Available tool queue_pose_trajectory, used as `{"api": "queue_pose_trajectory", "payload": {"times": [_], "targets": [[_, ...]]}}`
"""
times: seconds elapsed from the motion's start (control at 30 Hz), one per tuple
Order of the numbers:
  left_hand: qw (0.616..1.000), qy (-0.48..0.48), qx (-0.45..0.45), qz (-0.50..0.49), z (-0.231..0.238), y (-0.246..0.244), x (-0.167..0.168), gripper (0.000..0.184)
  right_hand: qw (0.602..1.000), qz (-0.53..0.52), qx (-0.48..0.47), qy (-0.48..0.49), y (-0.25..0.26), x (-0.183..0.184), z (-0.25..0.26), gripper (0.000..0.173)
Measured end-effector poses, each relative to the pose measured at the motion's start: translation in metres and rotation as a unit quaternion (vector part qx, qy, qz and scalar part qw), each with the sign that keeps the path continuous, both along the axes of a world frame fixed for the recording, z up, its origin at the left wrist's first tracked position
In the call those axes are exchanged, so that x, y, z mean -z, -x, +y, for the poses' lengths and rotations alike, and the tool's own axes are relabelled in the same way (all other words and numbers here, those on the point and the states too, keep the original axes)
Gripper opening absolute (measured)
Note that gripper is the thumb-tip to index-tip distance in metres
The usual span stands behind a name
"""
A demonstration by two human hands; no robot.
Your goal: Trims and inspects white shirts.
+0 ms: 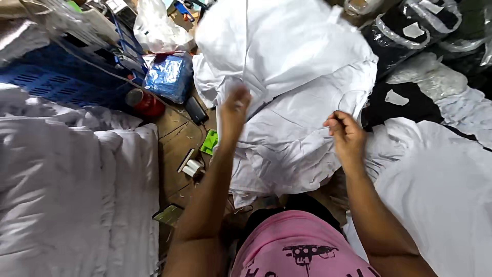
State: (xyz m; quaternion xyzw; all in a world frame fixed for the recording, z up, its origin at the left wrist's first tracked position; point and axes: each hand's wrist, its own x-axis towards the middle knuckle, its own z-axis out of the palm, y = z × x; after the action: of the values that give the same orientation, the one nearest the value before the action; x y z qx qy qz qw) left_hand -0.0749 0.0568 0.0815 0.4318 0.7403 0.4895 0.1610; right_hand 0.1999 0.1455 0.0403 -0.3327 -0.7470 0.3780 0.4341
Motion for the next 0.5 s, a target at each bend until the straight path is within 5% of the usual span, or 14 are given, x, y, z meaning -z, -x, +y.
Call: {"api": "queue_pose_trajectory", "payload": {"times": [0.17,0.3,0.5], "targets": [[0.926,0.304,0.175,0.141,-0.041,-0.095,0.097,0.040,0.977,-0.149,-0.118,0.092,0.026,0.052,-0.026,0.026],[0.956,0.209,0.092,0.182,-0.074,-0.112,0.113,0.024,0.927,-0.306,-0.209,0.060,0.026,0.068,-0.042,0.034],[0.967,0.248,0.022,-0.053,-0.094,-0.100,0.084,0.037,0.929,-0.298,-0.219,-0.007,0.025,0.067,-0.062,0.033]]}}
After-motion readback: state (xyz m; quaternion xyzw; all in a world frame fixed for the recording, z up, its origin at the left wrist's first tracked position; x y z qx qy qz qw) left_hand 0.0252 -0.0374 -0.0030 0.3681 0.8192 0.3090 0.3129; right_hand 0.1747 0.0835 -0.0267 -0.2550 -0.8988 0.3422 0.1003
